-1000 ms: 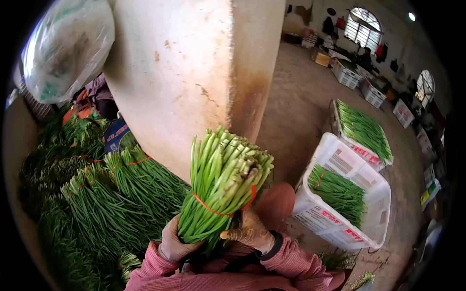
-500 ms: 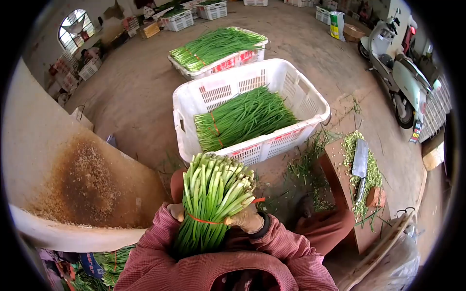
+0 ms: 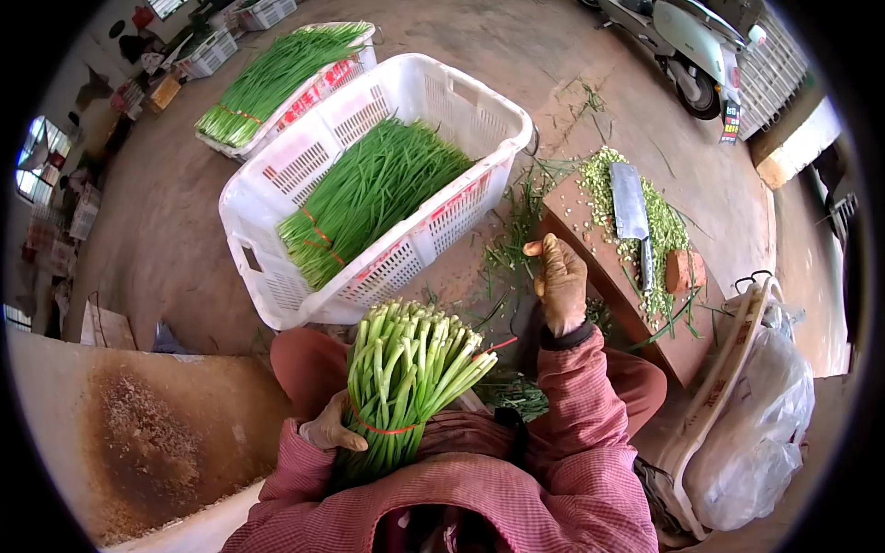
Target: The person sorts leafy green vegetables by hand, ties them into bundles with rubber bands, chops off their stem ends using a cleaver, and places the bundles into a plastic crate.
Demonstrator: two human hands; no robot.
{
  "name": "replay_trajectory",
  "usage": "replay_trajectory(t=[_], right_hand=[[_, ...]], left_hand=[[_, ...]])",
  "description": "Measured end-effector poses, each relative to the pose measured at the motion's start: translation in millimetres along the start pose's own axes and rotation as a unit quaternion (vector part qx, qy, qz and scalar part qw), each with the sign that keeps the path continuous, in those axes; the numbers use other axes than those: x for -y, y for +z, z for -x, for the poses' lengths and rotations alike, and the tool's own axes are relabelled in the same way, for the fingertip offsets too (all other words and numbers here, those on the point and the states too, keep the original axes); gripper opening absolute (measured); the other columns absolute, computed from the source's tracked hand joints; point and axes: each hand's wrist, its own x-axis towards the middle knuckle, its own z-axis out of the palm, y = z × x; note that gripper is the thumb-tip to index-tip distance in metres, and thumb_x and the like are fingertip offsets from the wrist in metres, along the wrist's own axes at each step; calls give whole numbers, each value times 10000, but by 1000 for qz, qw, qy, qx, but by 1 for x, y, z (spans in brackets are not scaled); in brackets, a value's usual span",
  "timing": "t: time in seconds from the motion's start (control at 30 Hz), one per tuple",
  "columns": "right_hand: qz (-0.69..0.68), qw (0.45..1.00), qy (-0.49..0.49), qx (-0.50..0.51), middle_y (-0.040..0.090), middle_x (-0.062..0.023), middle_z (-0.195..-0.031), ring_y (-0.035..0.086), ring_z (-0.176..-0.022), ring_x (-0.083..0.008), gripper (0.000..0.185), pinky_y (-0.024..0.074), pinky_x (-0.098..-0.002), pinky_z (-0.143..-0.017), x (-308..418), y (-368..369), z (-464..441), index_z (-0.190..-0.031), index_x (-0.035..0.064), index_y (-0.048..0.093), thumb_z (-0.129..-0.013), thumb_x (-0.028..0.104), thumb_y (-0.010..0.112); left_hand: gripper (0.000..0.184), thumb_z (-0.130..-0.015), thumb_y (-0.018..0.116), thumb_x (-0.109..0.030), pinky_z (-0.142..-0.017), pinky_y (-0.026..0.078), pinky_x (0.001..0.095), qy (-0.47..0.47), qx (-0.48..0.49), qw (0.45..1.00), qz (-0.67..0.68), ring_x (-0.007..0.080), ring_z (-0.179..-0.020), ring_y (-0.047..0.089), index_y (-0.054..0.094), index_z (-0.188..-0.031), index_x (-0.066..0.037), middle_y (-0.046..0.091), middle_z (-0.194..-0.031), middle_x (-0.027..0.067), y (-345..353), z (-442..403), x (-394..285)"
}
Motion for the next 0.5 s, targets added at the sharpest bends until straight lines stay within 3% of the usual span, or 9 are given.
replay_trajectory(t=[0.1,0.13,0.17,0.23,0.3,0.33,0.37,0.47,0.5], right_hand=[[66,994,-20,82,578,-8,-695,473,-551,-44,412,378,-166,-522,39,-10,24,-1132,17,527,-850,314,572],[32,987,-75,139,580,-114,-1019,554,-864,-136,713,433,-234,-757,44,-3,37,-1320,40,333,-769,353,661],[57,974,-95,198,395,-190,-1290,418,-1169,-250,949,322,-335,-966,46,1,46,-1393,73,125,-707,353,717],[69,956,-109,263,225,-202,-1394,218,-1301,-267,1080,187,-376,-1041,33,9,65,-1399,91,-7,-669,337,750],[-70,950,-90,292,131,-174,-1427,146,-1321,-253,1142,138,-372,-1057,7,25,85,-1394,91,-53,-642,322,775],[-155,935,-25,319,123,-153,-1430,142,-1320,-241,1144,129,-368,-1060,10,38,92,-1394,84,-35,-631,314,785],[-237,909,39,340,114,-132,-1434,138,-1318,-229,1147,119,-364,-1063,16,50,98,-1394,76,-18,-620,306,796],[-362,888,52,280,311,-82,-1348,313,-1231,-210,1012,242,-357,-1029,12,68,96,-1363,55,172,-604,273,805],[-372,888,54,264,355,-85,-1321,358,-1202,-212,987,276,-356,-1014,16,63,88,-1351,47,208,-596,260,808]], left_hand=[[1002,-508,838,-295,-989,292,323,7,-18,1000,17,159,-1131,426,311,-1300,20,454,-1247,65,7,0,-11],[997,-510,837,-282,-989,293,321,9,-23,1000,5,159,-1127,430,310,-1300,21,454,-1248,68,10,0,-13],[992,-512,837,-270,-988,295,319,12,-28,999,-10,158,-1124,434,308,-1299,22,454,-1248,72,12,-1,-17],[985,-519,838,-284,-984,300,313,33,-16,997,-63,157,-1123,435,314,-1298,14,462,-1235,75,15,-4,-32],[1000,-515,840,-318,-983,303,308,40,-57,989,-130,162,-1122,437,313,-1298,11,469,-1221,88,27,-9,-51],[1000,-525,826,-367,-971,318,328,80,-65,959,-263,200,-1119,452,314,-1295,14,469,-1213,116,25,-13,-60],[1000,-525,826,-367,-971,318,328,87,-64,957,-268,200,-1119,452,314,-1295,14,469,-1213,116,31,-22,-71],[1115,-529,780,-499,-974,278,417,166,-74,742,-645,341,-1155,395,212,-1327,35,371,-1275,209,65,-48,-105],[1115,-529,780,-499,-974,278,417,181,-63,736,-649,341,-1155,395,212,-1327,35,371,-1275,209,70,-55,-114]])
